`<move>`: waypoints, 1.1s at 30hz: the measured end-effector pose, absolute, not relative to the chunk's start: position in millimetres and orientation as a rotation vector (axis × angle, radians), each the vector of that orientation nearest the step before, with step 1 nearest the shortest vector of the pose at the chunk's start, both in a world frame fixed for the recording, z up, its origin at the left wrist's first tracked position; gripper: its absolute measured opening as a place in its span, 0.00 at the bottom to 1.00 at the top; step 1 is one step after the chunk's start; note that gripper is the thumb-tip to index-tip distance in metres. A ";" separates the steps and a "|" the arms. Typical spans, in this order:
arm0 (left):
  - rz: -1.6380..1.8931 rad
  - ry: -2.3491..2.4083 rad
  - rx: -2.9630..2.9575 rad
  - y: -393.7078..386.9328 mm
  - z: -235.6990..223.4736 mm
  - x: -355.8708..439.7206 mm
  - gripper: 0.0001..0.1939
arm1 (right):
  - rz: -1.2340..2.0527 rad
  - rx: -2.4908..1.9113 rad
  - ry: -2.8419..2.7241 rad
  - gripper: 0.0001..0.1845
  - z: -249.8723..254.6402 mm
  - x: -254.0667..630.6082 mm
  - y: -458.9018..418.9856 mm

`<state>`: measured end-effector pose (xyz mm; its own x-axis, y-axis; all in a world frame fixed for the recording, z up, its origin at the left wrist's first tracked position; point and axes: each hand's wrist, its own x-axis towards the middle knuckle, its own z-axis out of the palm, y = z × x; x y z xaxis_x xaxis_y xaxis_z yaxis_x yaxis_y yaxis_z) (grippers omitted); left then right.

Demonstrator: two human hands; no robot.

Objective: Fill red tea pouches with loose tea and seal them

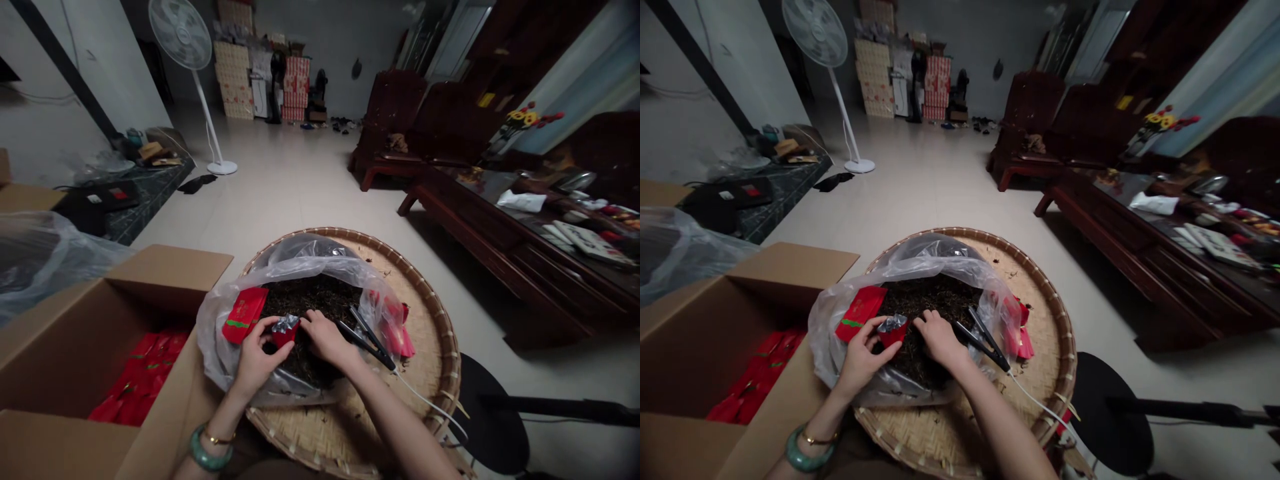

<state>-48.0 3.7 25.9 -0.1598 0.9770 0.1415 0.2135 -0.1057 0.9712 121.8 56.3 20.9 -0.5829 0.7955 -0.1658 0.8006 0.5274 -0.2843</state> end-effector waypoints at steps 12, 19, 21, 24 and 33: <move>1.346 1.434 1.292 5.7 29.6 -48.0 0.20 | -1.011 1.769 2.927 0.14 14.3 135.8 63.8; 1.369 1.449 1.297 6.2 30.1 -48.5 0.20 | -1.075 1.635 2.870 0.34 22.9 137.4 52.9; 1.367 1.445 1.296 6.2 30.1 -48.5 0.20 | -0.844 1.558 2.784 0.37 20.7 132.1 47.4; 1.379 1.446 1.291 5.5 29.5 -49.5 0.20 | -0.711 1.630 2.728 0.27 15.2 125.6 45.3; 1.374 1.454 1.274 4.4 26.1 -50.3 0.21 | -2.085 2.315 2.502 0.17 13.0 135.3 52.9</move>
